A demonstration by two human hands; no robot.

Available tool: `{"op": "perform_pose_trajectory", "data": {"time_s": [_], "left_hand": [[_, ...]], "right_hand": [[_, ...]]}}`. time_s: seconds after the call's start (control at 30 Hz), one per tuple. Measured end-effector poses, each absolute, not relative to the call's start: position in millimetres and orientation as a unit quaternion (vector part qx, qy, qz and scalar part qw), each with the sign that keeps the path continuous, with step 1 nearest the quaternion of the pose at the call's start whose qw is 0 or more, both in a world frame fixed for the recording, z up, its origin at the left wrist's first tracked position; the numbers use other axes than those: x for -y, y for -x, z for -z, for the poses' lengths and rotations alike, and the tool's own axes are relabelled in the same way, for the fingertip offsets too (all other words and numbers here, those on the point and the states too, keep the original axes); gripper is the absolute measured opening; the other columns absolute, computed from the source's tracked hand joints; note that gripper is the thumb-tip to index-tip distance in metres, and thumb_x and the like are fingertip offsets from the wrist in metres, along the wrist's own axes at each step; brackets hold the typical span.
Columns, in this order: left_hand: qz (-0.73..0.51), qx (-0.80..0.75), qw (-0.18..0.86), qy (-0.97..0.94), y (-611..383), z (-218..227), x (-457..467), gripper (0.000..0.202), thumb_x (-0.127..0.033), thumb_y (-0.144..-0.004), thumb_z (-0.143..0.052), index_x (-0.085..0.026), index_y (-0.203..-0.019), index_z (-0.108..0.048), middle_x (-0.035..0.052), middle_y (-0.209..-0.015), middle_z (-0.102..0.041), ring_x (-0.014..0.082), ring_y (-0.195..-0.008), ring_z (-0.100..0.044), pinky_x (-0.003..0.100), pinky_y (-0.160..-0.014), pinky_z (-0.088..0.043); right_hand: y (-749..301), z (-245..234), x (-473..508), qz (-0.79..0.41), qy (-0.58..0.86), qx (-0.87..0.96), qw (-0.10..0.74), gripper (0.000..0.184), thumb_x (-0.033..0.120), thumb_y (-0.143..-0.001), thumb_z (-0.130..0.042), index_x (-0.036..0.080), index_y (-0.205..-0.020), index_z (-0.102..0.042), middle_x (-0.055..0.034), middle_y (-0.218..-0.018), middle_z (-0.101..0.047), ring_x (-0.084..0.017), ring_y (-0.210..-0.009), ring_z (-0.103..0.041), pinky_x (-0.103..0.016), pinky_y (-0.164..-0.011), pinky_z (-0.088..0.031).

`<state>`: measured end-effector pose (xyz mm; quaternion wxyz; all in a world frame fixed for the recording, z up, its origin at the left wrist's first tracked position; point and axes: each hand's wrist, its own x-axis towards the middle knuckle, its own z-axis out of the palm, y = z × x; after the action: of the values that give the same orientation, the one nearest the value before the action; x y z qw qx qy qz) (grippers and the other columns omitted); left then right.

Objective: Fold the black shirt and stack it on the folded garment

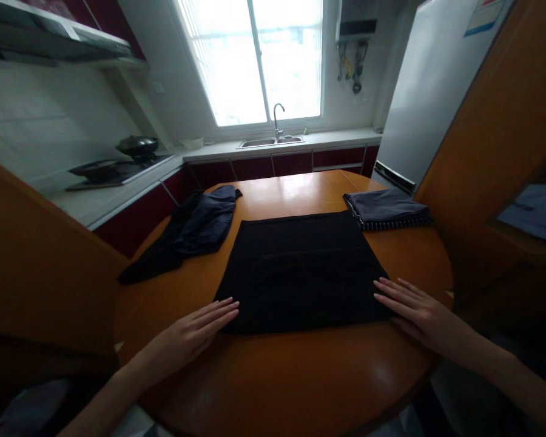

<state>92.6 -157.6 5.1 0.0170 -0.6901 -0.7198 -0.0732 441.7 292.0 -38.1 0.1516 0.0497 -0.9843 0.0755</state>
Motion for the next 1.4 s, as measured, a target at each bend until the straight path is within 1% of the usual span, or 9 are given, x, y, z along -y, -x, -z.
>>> {"op": "perform_pose_trajectory", "data": {"time_s": [0.1, 0.23, 0.4, 0.63, 0.73, 0.9, 1.03, 1.13, 1.4], "left_hand": [[0.086, 0.729, 0.004, 0.679, -94.9, -7.7, 156.5, 0.06, -0.009, -0.1, -0.037, -0.036, -0.153, -0.037, -0.0023, -0.152, -0.048, 0.0178, -0.135, -0.051, 0.037, -0.114, -0.043], [0.119, 0.726, -0.002, 0.677, -90.7, -1.3, 153.8, 0.055, -0.01, -0.1, -0.039, -0.036, -0.149, -0.045, -0.0013, -0.148, -0.052, 0.0183, -0.133, -0.053, 0.037, -0.114, -0.044], [0.166, 0.714, -0.018, 0.681, -92.5, -2.3, 160.0, 0.05, -0.014, -0.1, -0.04, -0.034, -0.144, -0.052, 0.0004, -0.14, -0.06, 0.0185, -0.127, -0.059, 0.036, -0.111, -0.046], [0.2, 0.76, -0.117, 0.607, -120.5, -49.4, 182.3, 0.032, -0.034, -0.096, -0.054, -0.035, -0.123, -0.071, 0.0016, -0.112, -0.076, 0.0229, -0.098, -0.074, 0.028, -0.086, -0.059], [0.241, 0.778, -0.124, 0.566, -120.5, -70.2, 178.6, 0.026, -0.04, -0.092, -0.059, -0.029, -0.106, -0.078, 0.0032, -0.095, -0.079, 0.0234, -0.083, -0.075, 0.027, -0.074, -0.059], [0.344, 0.798, -0.133, 0.476, -84.3, -85.8, 150.1, 0.031, -0.048, -0.084, -0.065, -0.021, -0.088, -0.079, 0.0027, -0.076, -0.075, 0.0208, -0.066, -0.069, 0.024, -0.059, -0.054], [0.458, 0.785, -0.175, 0.38, -36.2, -85.3, 114.3, 0.039, -0.054, -0.079, -0.071, -0.016, -0.074, -0.073, 0.0023, -0.068, -0.069, 0.0166, -0.058, -0.062, 0.023, -0.052, -0.048], [0.503, 0.766, -0.233, 0.325, 1.1, -75.0, 82.7, 0.041, -0.056, -0.075, -0.075, -0.016, -0.08, -0.072, 0.0036, -0.075, -0.072, 0.0179, -0.062, -0.064, 0.025, -0.057, -0.051], [0.446, 0.801, -0.284, 0.281, 65.8, -16.3, 28.4, 0.062, -0.068, -0.061, -0.078, -0.013, -0.09, -0.076, 0.0086, -0.089, -0.077, 0.0262, -0.082, -0.07, 0.033, -0.076, -0.055]], "right_hand": [[-434.4, 43.4, -293.5, -0.085, -0.084, 0.979, 0.166, 0.06, 0.007, -0.095, -0.04, 0.033, -0.148, -0.045, -0.0003, -0.156, -0.041, -0.019, -0.142, -0.04, -0.045, -0.117, -0.038], [-428.2, 46.2, -303.0, -0.112, -0.063, 0.978, 0.165, 0.049, 0.015, -0.096, -0.045, 0.033, -0.14, -0.057, -0.0002, -0.148, -0.051, -0.023, -0.137, -0.047, -0.048, -0.114, -0.043], [-436.6, 34.0, -306.0, -0.206, -0.064, 0.966, 0.142, 0.044, 0.024, -0.097, -0.047, 0.036, -0.137, -0.059, -0.0001, -0.141, -0.058, -0.025, -0.135, -0.05, -0.049, -0.113, -0.043], [-458.2, -4.3, -308.7, -0.372, -0.01, 0.92, 0.124, 0.034, 0.036, -0.094, -0.055, 0.048, -0.123, -0.068, 0.0, -0.133, -0.065, -0.028, -0.128, -0.057, -0.044, -0.106, -0.051], [-447.3, -26.1, -315.5, -0.432, 0.032, 0.89, 0.142, 0.024, 0.045, -0.091, -0.061, 0.037, -0.104, -0.079, -0.0064, -0.115, -0.073, -0.03, -0.109, -0.068, -0.04, -0.093, -0.057], [-391.8, -48.7, -335.5, -0.488, 0.159, 0.835, 0.199, 0.041, 0.058, -0.077, -0.072, 0.017, -0.083, -0.077, -0.008, -0.083, -0.073, -0.025, -0.076, -0.068, -0.032, -0.068, -0.056], [-327.8, -52.3, -353.3, -0.532, 0.216, 0.775, 0.265, 0.034, 0.049, -0.073, -0.076, 0.016, -0.078, -0.072, -0.0058, -0.078, -0.072, -0.021, -0.069, -0.065, -0.028, -0.06, -0.052], [-278.1, -44.9, -364.0, -0.583, 0.234, 0.736, 0.253, 0.031, 0.043, -0.075, -0.076, 0.015, -0.087, -0.073, -0.01, -0.088, -0.076, -0.023, -0.073, -0.07, -0.031, -0.064, -0.056], [-198.3, 14.1, -382.1, -0.51, 0.344, 0.763, 0.199, 0.012, 0.019, -0.072, -0.076, 0.01, -0.079, -0.074, -0.0116, -0.077, -0.076, -0.024, -0.069, -0.072, -0.033, -0.067, -0.059]]}}
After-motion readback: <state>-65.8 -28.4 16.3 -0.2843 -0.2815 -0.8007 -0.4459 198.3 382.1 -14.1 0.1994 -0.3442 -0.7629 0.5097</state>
